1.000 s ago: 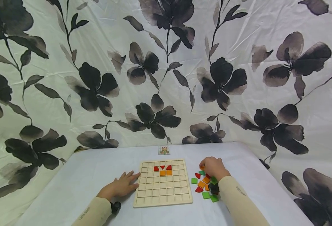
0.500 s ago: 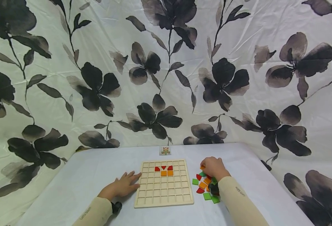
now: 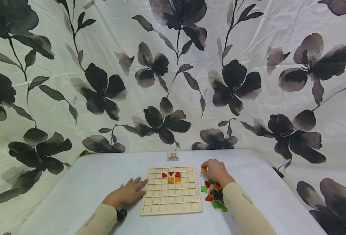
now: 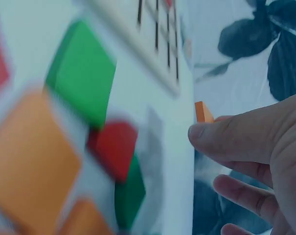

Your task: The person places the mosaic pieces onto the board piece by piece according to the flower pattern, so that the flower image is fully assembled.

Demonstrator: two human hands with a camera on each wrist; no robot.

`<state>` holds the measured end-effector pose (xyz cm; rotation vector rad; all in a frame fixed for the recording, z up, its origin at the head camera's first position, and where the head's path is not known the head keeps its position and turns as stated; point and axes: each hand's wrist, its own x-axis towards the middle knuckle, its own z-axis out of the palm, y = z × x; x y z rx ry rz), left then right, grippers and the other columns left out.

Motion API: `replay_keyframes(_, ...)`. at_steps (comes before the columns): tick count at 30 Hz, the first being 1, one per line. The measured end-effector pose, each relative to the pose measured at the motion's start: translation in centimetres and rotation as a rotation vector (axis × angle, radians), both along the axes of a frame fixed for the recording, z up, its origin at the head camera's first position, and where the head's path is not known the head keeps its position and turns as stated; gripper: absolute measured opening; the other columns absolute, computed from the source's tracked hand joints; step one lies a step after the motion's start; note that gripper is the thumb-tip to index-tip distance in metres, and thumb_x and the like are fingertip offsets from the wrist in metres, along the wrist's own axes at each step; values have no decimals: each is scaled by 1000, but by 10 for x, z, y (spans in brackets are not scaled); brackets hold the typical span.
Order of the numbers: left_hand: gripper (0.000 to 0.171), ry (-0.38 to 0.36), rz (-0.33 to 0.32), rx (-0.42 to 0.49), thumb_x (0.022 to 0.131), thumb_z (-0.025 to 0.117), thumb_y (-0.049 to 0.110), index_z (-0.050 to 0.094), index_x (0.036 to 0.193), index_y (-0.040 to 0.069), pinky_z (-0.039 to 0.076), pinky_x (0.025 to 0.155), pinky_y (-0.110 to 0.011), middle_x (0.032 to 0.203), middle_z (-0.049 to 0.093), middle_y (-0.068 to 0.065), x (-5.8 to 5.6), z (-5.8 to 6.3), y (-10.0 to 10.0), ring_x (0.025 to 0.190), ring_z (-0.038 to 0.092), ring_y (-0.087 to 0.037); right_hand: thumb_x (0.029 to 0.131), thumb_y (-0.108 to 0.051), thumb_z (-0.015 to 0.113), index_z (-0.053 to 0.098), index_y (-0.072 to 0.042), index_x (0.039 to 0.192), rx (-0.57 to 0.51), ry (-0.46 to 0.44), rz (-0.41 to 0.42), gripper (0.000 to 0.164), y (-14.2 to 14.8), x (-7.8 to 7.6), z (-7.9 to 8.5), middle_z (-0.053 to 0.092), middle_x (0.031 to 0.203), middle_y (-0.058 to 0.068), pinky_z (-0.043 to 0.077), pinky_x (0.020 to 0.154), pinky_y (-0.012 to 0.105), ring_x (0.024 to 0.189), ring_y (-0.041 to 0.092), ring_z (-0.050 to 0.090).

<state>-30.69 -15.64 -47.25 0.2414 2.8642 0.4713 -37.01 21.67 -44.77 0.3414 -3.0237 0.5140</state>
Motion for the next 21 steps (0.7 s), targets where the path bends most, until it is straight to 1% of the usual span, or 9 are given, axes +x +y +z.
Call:
replay_keyframes(4,59,-8,12,2,94,56,48,43,147,24,13,108,-76,156,32,-16,-1,0,0,144,20,-50,81,-14,75,75,-14,107,-52,27,41,26,-18,2,3,71,107,1,43,98,54,109,28,62)
replay_keyframes(9,59,-17,21,15,95,55,47,43,147,24,12,109,-75,157,31,-14,-1,-3,-2,145,19,-48,81,-15,76,74,-15,107,-113,44,75,26,-38,4,3,71,105,0,45,99,50,108,26,62)
replay_keyframes(14,59,-12,17,9,95,55,47,43,147,24,12,108,-76,157,31,-15,-3,-3,-2,145,19,-49,81,-14,77,73,-10,110,-149,58,132,30,-55,8,1,70,100,1,47,96,48,102,27,63)
replay_keyframes(16,59,-6,13,5,94,55,47,43,147,24,13,108,-76,157,32,-15,-3,-2,-1,145,19,-48,81,-12,77,73,-8,110,-179,59,162,30,-62,9,1,70,99,2,48,94,48,100,28,63)
replay_keyframes(21,59,-1,8,2,95,55,47,43,147,24,14,108,-76,157,32,-15,-3,0,0,145,20,-49,83,-10,73,73,-8,110,-294,3,235,27,-76,12,0,69,107,3,49,96,46,107,28,62)
